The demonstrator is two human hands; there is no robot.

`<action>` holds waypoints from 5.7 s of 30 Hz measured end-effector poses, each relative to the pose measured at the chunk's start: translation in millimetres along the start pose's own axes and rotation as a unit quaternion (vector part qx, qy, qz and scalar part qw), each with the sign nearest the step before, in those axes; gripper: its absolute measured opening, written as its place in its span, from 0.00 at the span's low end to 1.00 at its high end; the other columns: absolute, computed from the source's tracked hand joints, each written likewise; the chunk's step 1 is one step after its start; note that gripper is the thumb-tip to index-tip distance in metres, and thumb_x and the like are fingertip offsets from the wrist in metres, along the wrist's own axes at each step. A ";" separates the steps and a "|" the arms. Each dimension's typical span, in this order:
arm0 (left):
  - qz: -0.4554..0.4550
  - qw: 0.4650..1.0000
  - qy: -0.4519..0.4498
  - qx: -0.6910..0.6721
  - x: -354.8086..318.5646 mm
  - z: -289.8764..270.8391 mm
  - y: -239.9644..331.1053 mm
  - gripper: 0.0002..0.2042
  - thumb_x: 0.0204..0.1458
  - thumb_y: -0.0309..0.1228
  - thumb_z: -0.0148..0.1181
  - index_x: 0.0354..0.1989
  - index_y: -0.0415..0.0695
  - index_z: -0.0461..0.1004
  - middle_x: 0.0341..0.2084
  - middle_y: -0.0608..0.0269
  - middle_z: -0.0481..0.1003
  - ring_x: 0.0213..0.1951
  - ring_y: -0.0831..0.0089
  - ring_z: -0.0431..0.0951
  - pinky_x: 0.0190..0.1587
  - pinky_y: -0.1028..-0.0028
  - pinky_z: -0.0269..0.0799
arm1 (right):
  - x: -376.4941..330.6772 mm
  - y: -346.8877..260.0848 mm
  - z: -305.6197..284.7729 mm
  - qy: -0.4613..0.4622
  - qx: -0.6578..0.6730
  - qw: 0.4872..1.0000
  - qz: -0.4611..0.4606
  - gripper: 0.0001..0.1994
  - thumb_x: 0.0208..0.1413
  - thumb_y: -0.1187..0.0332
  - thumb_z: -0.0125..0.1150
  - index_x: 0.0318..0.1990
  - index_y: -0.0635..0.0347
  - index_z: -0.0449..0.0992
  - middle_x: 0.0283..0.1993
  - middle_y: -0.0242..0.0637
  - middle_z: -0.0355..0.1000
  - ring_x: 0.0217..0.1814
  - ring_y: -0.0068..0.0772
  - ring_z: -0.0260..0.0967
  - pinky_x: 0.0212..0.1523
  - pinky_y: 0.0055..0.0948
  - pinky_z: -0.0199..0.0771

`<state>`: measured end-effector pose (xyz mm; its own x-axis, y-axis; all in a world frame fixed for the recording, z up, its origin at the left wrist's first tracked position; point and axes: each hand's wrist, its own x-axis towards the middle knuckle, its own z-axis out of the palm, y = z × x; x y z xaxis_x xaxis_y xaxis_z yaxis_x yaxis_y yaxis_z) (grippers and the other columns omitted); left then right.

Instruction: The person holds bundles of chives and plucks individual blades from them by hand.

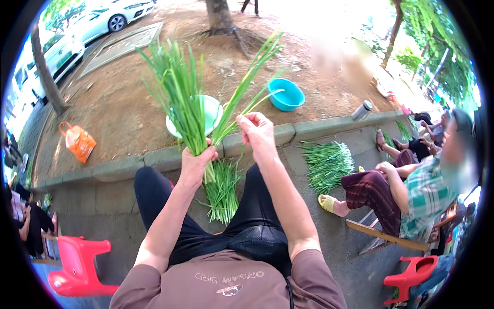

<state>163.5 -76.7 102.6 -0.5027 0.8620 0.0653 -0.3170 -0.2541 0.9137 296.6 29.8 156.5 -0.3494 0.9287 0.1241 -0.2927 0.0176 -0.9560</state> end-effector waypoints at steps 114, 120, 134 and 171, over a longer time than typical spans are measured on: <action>0.072 0.997 0.015 0.013 61.9 15.8 7.2 0.08 0.46 0.20 0.59 0.36 0.39 0.71 0.25 0.64 0.73 0.23 0.77 0.74 0.24 0.80 0.69 | 93.3 22.3 -231.5 0.311 0.047 0.949 0.024 0.07 0.56 0.67 0.54 0.28 0.57 0.71 0.20 0.29 0.67 0.16 0.21 0.63 0.13 0.20 0.61; 0.075 0.997 0.012 0.036 62.5 21.5 5.5 0.08 0.46 0.21 0.60 0.35 0.39 0.71 0.25 0.65 0.74 0.23 0.79 0.74 0.25 0.81 0.70 | 80.4 40.9 -238.9 0.312 -0.152 0.938 0.024 0.05 0.53 0.71 0.54 0.30 0.63 0.72 0.22 0.35 0.70 0.17 0.24 0.66 0.17 0.23 0.65; 0.064 0.996 -0.025 0.049 48.7 29.2 -1.9 0.08 0.46 0.22 0.60 0.35 0.40 0.70 0.25 0.64 0.73 0.24 0.77 0.74 0.27 0.79 0.70 | 99.9 -60.8 -139.9 0.026 -0.355 0.865 -0.354 0.24 0.50 0.82 0.55 0.55 0.52 0.67 0.56 0.37 0.63 0.43 0.31 0.70 0.44 0.26 0.72; 0.032 0.997 0.023 0.063 3.6 -31.2 -17.3 0.09 0.46 0.22 0.60 0.37 0.38 0.71 0.25 0.66 0.73 0.26 0.78 0.74 0.31 0.78 0.70 | 69.8 -66.9 -78.6 0.178 -0.191 0.919 -0.294 0.07 0.53 0.73 0.59 0.39 0.61 0.74 0.33 0.31 0.71 0.34 0.22 0.66 0.37 0.22 0.68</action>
<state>142.2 -82.9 74.5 -0.5562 0.8239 0.1084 -0.1819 -0.2480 0.9515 361.7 122.5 208.3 0.1026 0.7781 0.6197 0.0202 0.6212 -0.7834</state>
